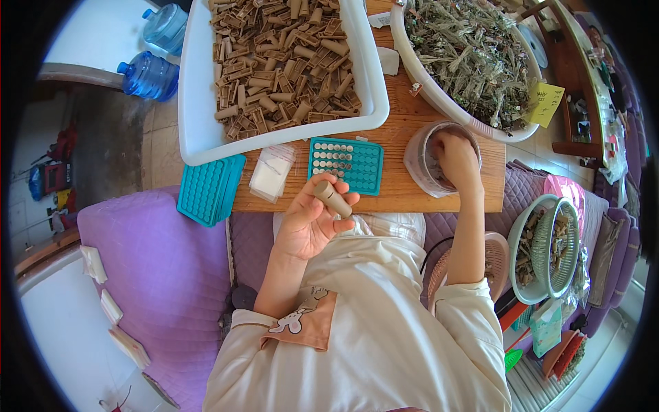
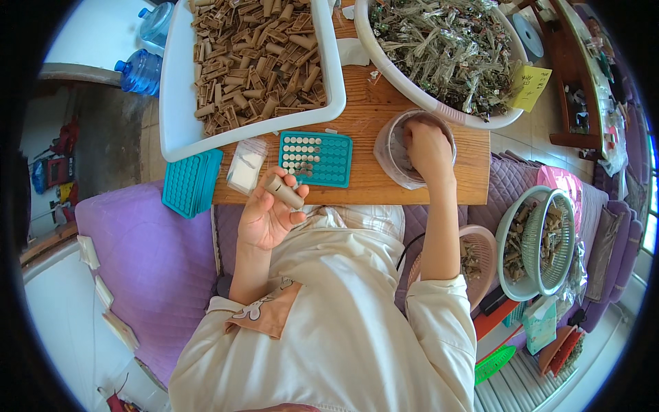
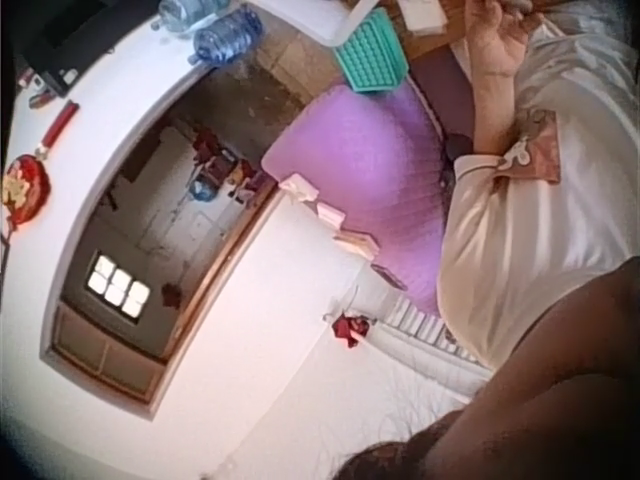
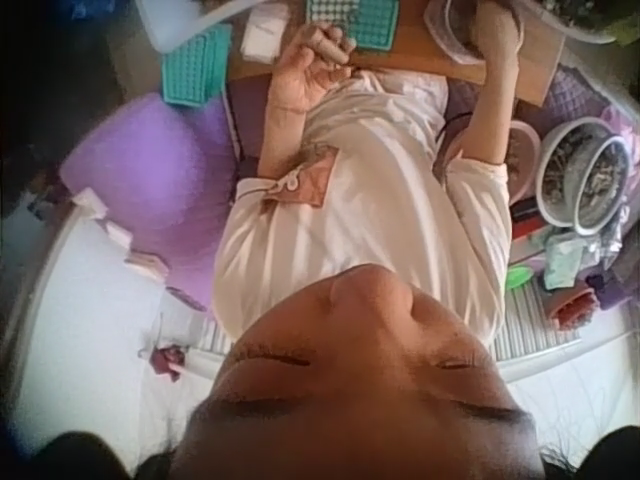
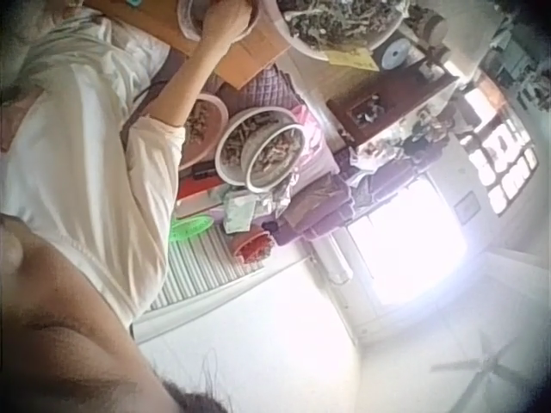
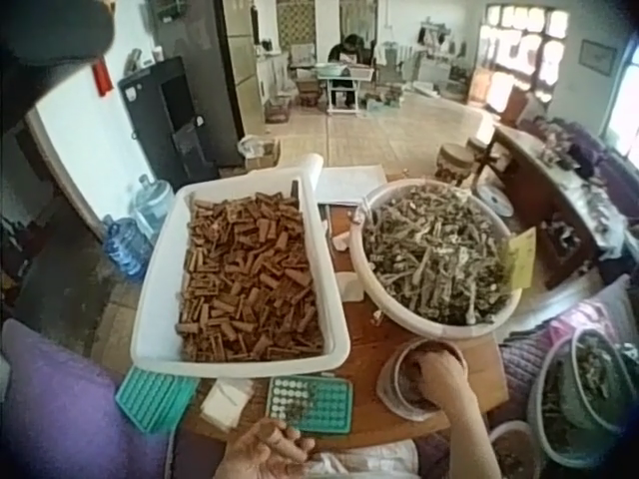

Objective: The person assembles small devices by taking plastic casings from a container, inserting components into them, and fastening the pieces together by hand.

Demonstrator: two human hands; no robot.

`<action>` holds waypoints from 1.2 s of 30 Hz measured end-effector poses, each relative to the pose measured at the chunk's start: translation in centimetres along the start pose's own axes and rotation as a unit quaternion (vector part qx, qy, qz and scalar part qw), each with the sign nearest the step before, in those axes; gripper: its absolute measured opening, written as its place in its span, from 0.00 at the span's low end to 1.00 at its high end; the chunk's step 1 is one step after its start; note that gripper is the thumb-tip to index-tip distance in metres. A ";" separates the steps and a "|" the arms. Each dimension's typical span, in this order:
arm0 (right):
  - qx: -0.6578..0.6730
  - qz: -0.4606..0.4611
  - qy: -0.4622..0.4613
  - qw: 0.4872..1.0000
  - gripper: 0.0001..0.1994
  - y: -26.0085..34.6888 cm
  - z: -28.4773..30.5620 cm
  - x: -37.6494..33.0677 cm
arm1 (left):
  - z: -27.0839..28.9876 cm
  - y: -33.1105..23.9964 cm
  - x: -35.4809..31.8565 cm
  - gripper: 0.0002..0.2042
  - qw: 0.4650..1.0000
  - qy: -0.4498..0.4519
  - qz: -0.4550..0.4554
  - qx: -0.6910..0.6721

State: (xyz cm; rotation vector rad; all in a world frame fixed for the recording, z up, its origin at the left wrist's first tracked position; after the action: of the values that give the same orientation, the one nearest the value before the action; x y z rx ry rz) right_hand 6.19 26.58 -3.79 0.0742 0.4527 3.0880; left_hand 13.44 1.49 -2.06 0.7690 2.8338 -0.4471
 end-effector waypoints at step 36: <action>0.631 -0.061 0.050 0.772 0.02 12.5 1.3 -5.6 | 0.1 1.9 0.2 0.16 0.983 -0.134 0.055 0.115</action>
State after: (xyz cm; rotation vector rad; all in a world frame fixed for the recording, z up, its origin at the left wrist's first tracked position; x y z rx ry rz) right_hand 11.67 14.85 0.80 -0.1045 2.2524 2.0538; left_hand 14.25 3.10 -2.65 0.8299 2.5054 -0.8060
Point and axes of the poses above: each hand's wrist, its own x-axis towards the middle knuckle, its own z-axis out of the back of the hand, y = z × x, the point moved 5 cm from there along x, towards the middle knuckle, and after that the axes turned 8 degrees about -y, right-handed, at the moved point
